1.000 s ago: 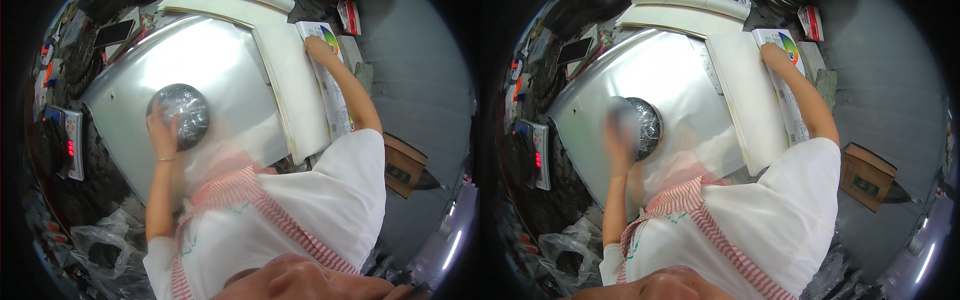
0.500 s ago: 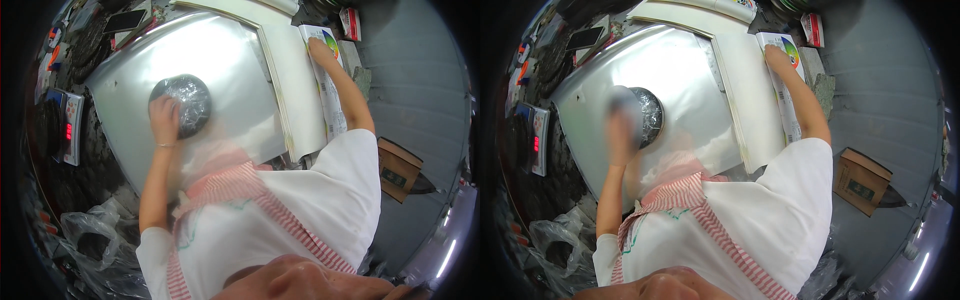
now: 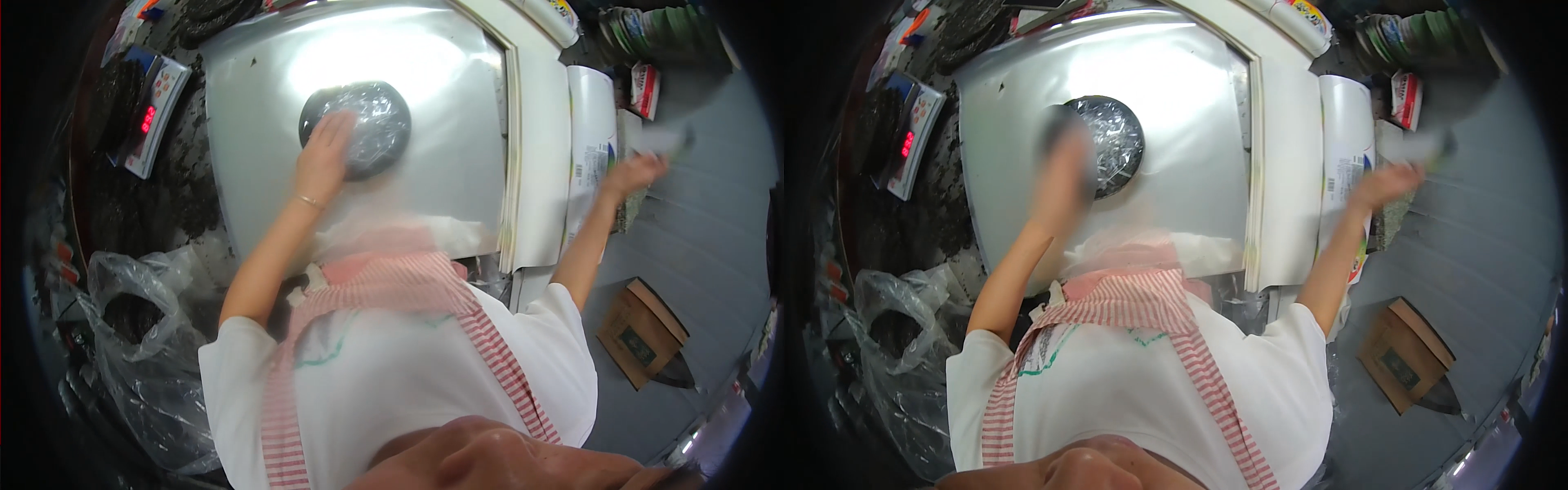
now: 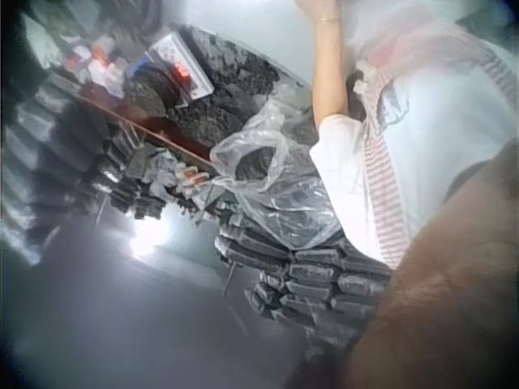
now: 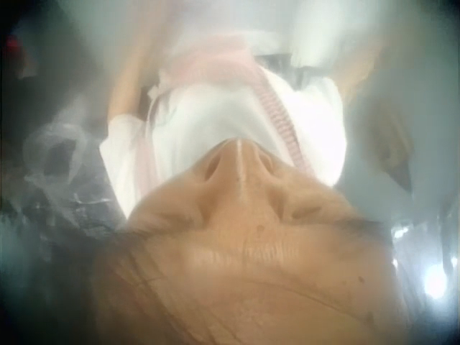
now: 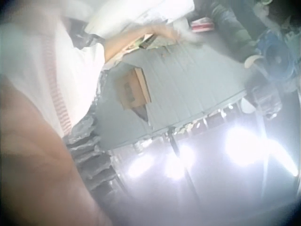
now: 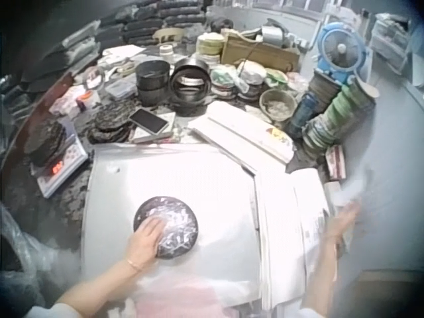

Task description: The person wraps round pieces of dark food in plastic film, using a metal ring to shape them and then applying a label to the top of each wrapped item.

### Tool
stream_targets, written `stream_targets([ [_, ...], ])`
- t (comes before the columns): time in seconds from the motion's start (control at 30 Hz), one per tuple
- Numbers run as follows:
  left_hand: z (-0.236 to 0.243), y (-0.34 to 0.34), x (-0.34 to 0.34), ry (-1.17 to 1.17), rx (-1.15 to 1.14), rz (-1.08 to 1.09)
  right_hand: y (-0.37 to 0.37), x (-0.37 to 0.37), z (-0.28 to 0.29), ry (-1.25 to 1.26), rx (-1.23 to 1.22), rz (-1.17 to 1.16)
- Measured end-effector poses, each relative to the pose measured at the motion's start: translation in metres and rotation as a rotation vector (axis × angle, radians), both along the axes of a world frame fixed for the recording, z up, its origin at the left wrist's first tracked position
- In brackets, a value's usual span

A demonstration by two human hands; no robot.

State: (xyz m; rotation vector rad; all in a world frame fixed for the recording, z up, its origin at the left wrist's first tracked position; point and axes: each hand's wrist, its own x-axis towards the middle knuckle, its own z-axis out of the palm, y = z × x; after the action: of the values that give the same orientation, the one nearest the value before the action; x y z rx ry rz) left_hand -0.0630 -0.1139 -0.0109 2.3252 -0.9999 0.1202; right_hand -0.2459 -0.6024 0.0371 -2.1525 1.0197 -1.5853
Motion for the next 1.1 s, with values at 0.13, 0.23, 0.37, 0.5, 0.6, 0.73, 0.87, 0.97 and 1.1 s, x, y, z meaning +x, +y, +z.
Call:
stream_targets([
  [0.13,-0.007,0.008,-0.001,0.146,-0.033,0.037,0.234,0.083,-0.020,0.269,0.252,0.952],
  [0.23,-0.008,0.007,0.002,0.123,0.175,0.098,0.294,0.105,-0.033,0.399,-0.001,1.405],
  [0.37,0.007,0.005,-0.003,0.401,-0.111,-0.002,0.315,0.117,-0.021,0.680,0.010,1.445],
  [0.5,-0.008,0.017,-0.002,0.197,0.271,-0.019,0.333,0.155,-0.036,0.608,0.154,1.342],
  [0.6,-0.029,0.026,0.008,0.315,-0.421,0.107,0.345,0.158,-0.062,0.780,-0.193,1.201],
  [0.73,-0.052,0.046,0.027,0.943,-0.971,0.108,0.367,0.163,-0.046,0.995,-0.401,1.159],
  [0.87,-0.011,0.054,0.038,0.199,-0.160,-0.035,0.358,0.165,-0.055,1.024,-0.469,1.064],
  [0.97,-0.024,0.033,0.027,1.025,-0.606,0.260,0.339,0.163,-0.052,0.776,-0.314,1.224],
  [1.1,0.002,0.066,0.054,1.064,-0.441,0.437,0.295,0.159,-0.033,1.012,-0.106,1.305],
])
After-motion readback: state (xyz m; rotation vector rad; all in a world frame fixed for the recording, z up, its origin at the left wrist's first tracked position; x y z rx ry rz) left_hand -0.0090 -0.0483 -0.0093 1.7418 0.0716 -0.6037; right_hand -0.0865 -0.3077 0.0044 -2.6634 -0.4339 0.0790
